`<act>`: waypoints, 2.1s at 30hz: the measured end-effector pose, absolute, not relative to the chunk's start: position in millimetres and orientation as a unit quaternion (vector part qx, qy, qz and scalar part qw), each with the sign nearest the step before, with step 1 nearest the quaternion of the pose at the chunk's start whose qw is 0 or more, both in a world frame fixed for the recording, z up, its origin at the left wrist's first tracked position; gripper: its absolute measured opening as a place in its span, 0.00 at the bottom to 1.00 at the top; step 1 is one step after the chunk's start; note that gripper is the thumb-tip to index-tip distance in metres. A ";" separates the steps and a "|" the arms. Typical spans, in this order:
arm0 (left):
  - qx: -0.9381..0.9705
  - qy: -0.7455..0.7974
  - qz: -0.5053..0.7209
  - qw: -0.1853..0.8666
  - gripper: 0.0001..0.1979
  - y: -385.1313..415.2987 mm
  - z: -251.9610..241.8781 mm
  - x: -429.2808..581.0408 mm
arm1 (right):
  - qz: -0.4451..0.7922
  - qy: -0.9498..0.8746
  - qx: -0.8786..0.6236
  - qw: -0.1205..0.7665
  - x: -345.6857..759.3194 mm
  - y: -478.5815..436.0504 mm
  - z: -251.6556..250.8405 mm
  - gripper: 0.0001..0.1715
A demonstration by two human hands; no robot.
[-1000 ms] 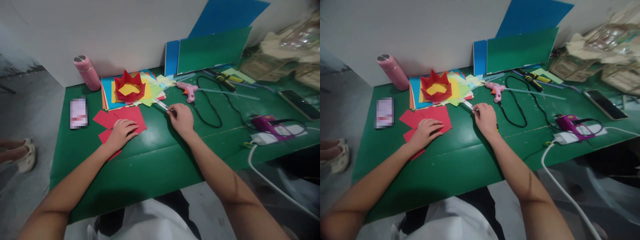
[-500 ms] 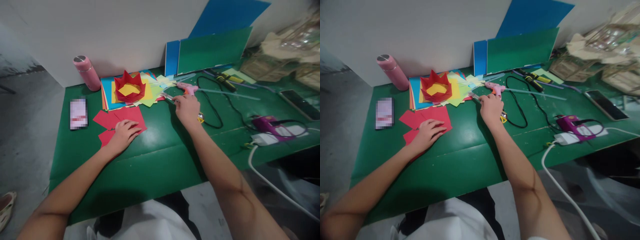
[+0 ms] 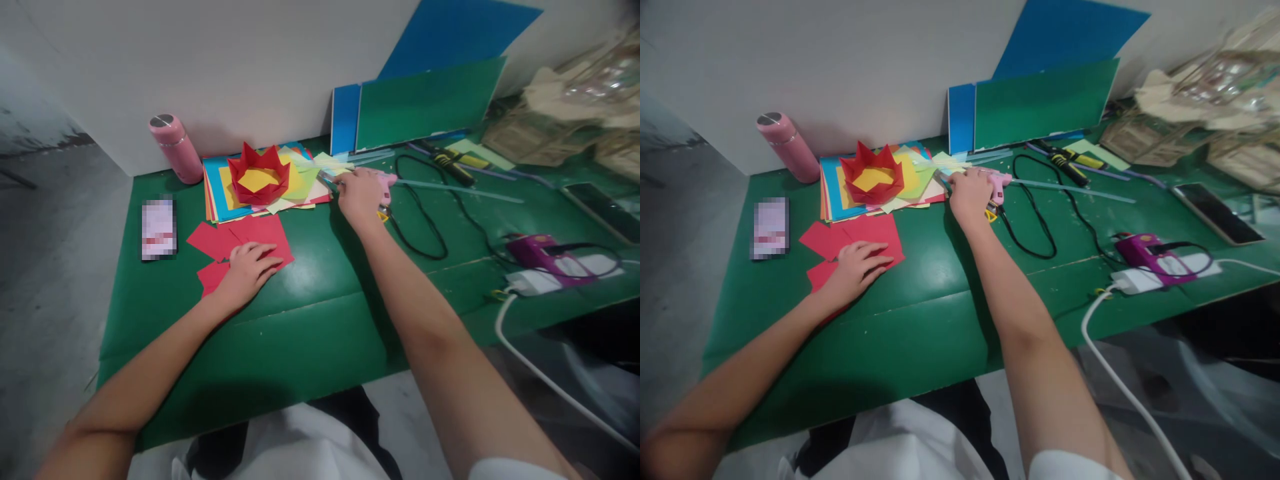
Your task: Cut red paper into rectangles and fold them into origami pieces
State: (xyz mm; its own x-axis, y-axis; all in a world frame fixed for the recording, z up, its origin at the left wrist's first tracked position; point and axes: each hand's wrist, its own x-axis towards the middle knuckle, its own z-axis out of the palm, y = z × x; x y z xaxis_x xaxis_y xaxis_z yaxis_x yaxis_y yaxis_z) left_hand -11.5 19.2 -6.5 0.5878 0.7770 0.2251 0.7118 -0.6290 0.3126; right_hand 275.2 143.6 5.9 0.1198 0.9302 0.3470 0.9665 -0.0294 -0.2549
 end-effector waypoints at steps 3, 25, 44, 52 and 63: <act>0.889 0.414 0.166 0.102 0.15 18.5 -3.8 -10.5 | -0.037 -0.660 -0.723 0.200 274.7 142.5 -0.8 0.16; 0.879 0.404 0.209 0.145 0.16 15.5 -2.5 -5.3 | 0.104 -0.878 -0.415 0.216 215.0 67.8 6.1 0.23; 0.855 0.460 0.160 0.176 0.12 8.4 5.9 11.2 | 0.129 -0.887 -0.406 0.178 206.4 43.8 -6.7 0.18; 0.813 0.491 0.148 0.275 0.14 5.1 29.6 4.0 | 0.147 -0.886 -0.405 0.171 208.7 45.7 -3.2 0.17; 0.846 0.497 0.129 0.143 0.28 -22.5 15.8 -93.4 | 0.155 -0.884 -0.403 0.181 210.0 45.5 -4.5 0.16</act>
